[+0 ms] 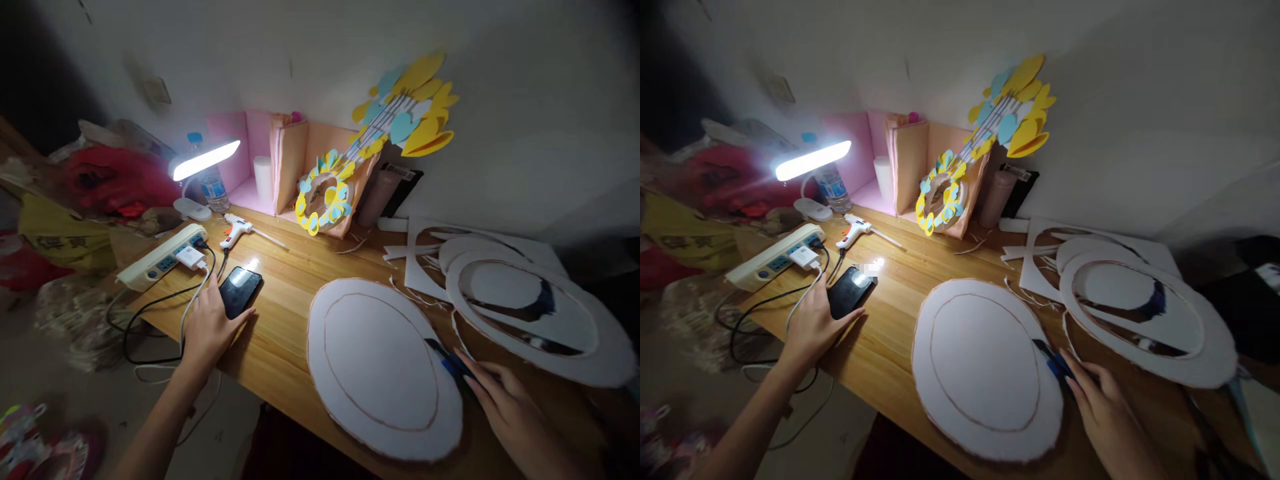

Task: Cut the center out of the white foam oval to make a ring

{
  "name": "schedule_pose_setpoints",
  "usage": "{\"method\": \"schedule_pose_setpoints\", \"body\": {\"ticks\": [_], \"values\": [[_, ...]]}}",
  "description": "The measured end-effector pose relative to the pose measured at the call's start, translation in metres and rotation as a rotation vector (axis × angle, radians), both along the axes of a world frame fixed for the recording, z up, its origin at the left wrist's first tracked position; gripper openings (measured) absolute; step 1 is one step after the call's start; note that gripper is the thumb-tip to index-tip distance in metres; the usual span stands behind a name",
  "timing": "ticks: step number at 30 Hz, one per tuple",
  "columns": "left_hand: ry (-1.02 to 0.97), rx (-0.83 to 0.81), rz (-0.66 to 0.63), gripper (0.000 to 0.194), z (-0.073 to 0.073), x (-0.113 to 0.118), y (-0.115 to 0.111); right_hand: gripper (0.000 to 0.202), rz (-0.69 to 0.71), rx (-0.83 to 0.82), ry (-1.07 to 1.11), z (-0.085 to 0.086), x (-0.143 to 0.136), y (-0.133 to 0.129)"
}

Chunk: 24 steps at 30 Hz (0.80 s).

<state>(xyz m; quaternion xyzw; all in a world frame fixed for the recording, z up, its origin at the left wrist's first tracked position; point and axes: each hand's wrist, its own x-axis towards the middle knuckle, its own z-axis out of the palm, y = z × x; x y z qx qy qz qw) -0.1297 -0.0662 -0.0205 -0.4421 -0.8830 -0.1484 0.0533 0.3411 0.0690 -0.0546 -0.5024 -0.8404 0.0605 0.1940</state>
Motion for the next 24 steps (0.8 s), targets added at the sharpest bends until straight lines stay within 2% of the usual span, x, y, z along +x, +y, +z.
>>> {"method": "schedule_pose_setpoints", "body": {"ticks": [2,4,7,9,11,14,16,18,21,24], "values": [[-0.024,0.018,-0.034,0.102,-0.004,-0.001,-0.006,0.042,0.051,0.131,0.015,0.008,-0.02,-0.004],[-0.055,0.045,-0.074,0.099,-0.007,-0.001,-0.011,0.035,0.138,0.17,0.073,0.022,-0.059,-0.016],[-0.121,0.085,-0.095,0.096,-0.01,-0.002,-0.014,0.022,0.345,0.006,0.219,0.046,-0.149,-0.048],[-0.164,0.119,-0.091,0.096,-0.011,-0.003,-0.015,0.014,0.515,-0.2,0.375,0.055,-0.215,-0.07],[-0.201,0.167,-0.106,0.096,-0.01,-0.003,-0.02,0.01,0.632,-0.33,0.559,0.056,-0.274,-0.084],[-0.258,0.224,-0.153,0.09,-0.01,-0.001,-0.034,0.005,0.635,-0.454,0.687,0.048,-0.339,-0.091],[-0.29,0.249,-0.184,0.083,-0.009,0.002,-0.048,0.004,0.691,-0.505,0.63,0.04,-0.363,-0.09],[-0.297,0.267,-0.196,0.079,-0.009,0.005,-0.06,0.004,0.707,-0.474,0.571,0.033,-0.375,-0.086],[-0.263,0.28,-0.168,0.077,-0.009,0.007,-0.072,0.007,0.624,-0.363,0.592,0.026,-0.377,-0.081],[-0.223,0.288,-0.159,0.078,-0.01,0.007,-0.075,0.013,0.608,-0.345,0.682,0.022,-0.373,-0.077]]}}
